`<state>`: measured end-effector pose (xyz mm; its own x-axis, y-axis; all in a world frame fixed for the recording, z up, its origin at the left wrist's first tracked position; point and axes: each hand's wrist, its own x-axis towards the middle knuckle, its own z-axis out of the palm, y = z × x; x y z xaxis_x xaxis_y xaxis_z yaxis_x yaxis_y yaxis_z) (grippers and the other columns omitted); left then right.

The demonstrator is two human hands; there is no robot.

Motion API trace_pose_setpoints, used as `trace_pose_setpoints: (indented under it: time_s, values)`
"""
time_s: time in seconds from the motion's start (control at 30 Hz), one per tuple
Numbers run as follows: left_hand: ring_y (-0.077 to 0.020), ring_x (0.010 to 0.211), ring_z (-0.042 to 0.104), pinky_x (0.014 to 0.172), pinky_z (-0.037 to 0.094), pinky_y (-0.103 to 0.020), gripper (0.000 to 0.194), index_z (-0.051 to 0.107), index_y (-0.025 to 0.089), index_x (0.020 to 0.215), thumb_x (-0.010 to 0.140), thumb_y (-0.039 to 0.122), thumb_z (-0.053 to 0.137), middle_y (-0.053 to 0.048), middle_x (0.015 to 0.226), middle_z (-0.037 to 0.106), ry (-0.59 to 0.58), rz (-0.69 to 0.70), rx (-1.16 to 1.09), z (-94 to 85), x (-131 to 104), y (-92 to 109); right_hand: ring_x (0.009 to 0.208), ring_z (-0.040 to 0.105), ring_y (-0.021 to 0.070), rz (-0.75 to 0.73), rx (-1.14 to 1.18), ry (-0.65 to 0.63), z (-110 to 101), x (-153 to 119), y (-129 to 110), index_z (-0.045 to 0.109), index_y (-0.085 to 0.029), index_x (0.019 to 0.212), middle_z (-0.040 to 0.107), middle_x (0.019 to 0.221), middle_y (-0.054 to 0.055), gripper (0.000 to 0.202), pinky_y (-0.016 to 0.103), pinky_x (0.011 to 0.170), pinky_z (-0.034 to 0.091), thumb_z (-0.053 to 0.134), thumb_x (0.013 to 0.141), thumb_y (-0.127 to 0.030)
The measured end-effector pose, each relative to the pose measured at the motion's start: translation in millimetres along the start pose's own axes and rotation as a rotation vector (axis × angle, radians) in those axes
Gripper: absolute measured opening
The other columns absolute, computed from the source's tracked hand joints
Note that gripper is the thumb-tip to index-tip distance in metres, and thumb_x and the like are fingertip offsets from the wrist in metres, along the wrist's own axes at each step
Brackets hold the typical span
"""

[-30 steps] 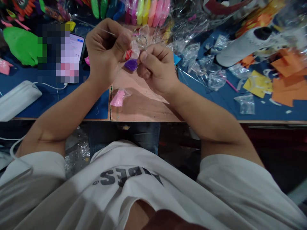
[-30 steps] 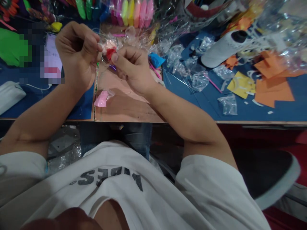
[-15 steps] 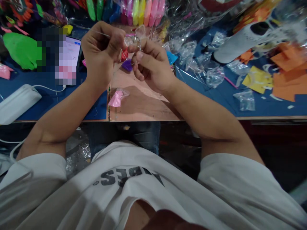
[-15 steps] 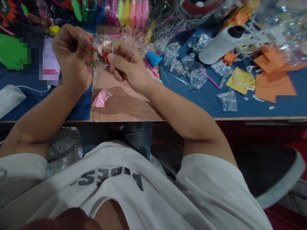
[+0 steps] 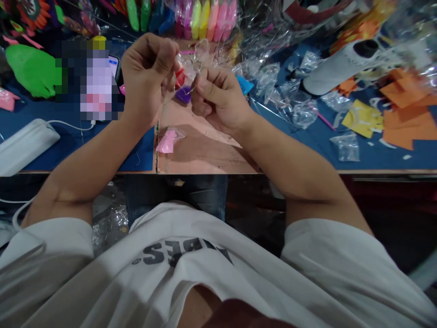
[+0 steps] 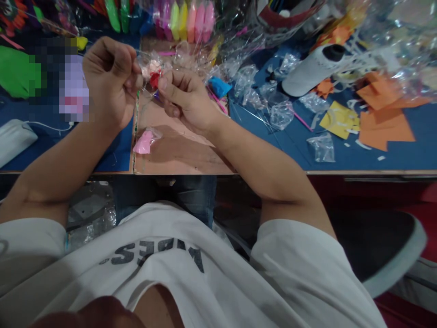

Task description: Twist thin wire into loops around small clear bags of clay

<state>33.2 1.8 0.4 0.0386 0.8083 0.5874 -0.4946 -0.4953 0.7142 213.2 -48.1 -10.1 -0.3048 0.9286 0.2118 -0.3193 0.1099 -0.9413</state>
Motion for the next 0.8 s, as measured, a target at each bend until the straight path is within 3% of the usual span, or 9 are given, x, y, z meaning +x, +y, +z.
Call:
trace_pose_setpoints:
  time_s: [0.13, 0.23, 0.37, 0.43, 0.47, 0.57, 0.63, 0.7, 0.8]
  values:
    - [-0.0054, 0.050, 0.049, 0.053, 0.040, -0.025, 0.042, 0.084, 0.017, 0.087, 0.090, 0.051, 0.108, 0.005, 0.070, 0.073, -0.025, 0.298, 0.160, -4.8, 3, 0, 0.059, 0.030, 0.0182, -0.019, -0.132, 0.144, 2, 2, 2, 0.052, -0.036, 0.080, 0.047, 0.062, -0.006, 0.069, 0.039, 0.060, 0.031, 0.096, 0.087, -0.089]
    - [-0.0066, 0.064, 0.066, 0.061, 0.043, -0.021, 0.041, 0.083, 0.016, 0.085, 0.103, 0.047, 0.100, 0.003, 0.076, 0.076, -0.040, 0.292, 0.230, -0.5, -4, 7, 0.055, 0.031, 0.0206, -0.106, -0.273, 0.253, 11, -5, -8, 0.057, -0.038, 0.072, 0.049, 0.057, -0.004, 0.065, 0.042, 0.057, 0.029, 0.093, 0.091, -0.090]
    - [-0.0073, 0.061, 0.062, 0.059, 0.043, -0.023, 0.035, 0.083, 0.021, 0.089, 0.108, 0.047, 0.097, 0.004, 0.076, 0.071, -0.053, 0.293, 0.203, 3.8, -7, 8, 0.053, 0.040, 0.0222, -0.199, -0.371, 0.311, 21, -15, -21, 0.062, -0.039, 0.070, 0.056, 0.059, -0.003, 0.059, 0.042, 0.058, 0.031, 0.096, 0.096, -0.079]
    - [-0.0086, 0.061, 0.060, 0.059, 0.049, -0.024, 0.026, 0.084, 0.023, 0.103, 0.115, 0.045, 0.093, 0.003, 0.082, 0.069, -0.071, 0.317, 0.181, 2.6, 1, -5, 0.053, 0.043, 0.0221, -0.218, -0.341, 0.280, 21, -16, -23, 0.065, -0.039, 0.074, 0.059, 0.061, -0.004, 0.056, 0.041, 0.057, 0.034, 0.094, 0.098, -0.081]
    - [-0.0078, 0.064, 0.062, 0.061, 0.051, -0.021, 0.024, 0.084, 0.021, 0.111, 0.115, 0.043, 0.093, 0.003, 0.087, 0.068, -0.152, 0.414, 0.162, 1.5, 7, -14, 0.052, 0.043, 0.0219, -0.209, -0.324, 0.261, 19, -15, -22, 0.066, -0.038, 0.076, 0.060, 0.063, -0.003, 0.056, 0.041, 0.057, 0.036, 0.093, 0.098, -0.083]
    - [-0.0059, 0.080, 0.075, 0.069, 0.052, -0.015, 0.048, 0.072, 0.015, 0.141, 0.116, 0.053, 0.088, 0.000, 0.116, 0.067, -0.180, 0.691, 0.082, -2.9, 27, -46, 0.052, 0.044, 0.0213, -0.163, -0.305, 0.227, 15, -10, -20, 0.065, -0.037, 0.079, 0.062, 0.066, -0.003, 0.057, 0.042, 0.056, 0.039, 0.090, 0.094, -0.086]
    - [-0.0053, 0.075, 0.074, 0.055, 0.040, -0.010, 0.055, 0.071, 0.014, 0.142, 0.116, 0.061, 0.085, -0.002, 0.117, 0.070, -0.214, 0.847, 0.031, -8.3, 36, -60, 0.052, 0.044, 0.0200, -0.180, -0.296, 0.208, 13, -8, -19, 0.066, -0.036, 0.081, 0.062, 0.068, -0.004, 0.057, 0.041, 0.055, 0.039, 0.090, 0.093, -0.087]
    - [-0.0087, 0.077, 0.076, 0.053, 0.042, -0.012, 0.043, 0.072, 0.021, 0.152, 0.122, 0.051, 0.078, -0.001, 0.108, 0.075, -0.394, 0.777, 0.088, -16.1, 40, -63, 0.051, 0.044, 0.0179, -0.209, -0.284, 0.178, 12, -8, -19, 0.067, -0.034, 0.083, 0.061, 0.068, -0.005, 0.060, 0.039, 0.055, 0.039, 0.092, 0.091, -0.089]
    - [-0.0131, 0.076, 0.074, 0.056, 0.049, -0.019, 0.041, 0.079, 0.029, 0.152, 0.117, 0.049, 0.085, -0.003, 0.103, 0.080, -0.368, 0.552, 0.086, -26.1, 34, -50, 0.054, 0.047, 0.0185, -0.179, -0.270, 0.158, 9, -8, -18, 0.066, -0.035, 0.087, 0.059, 0.068, -0.005, 0.060, 0.039, 0.056, 0.043, 0.095, 0.090, -0.087]
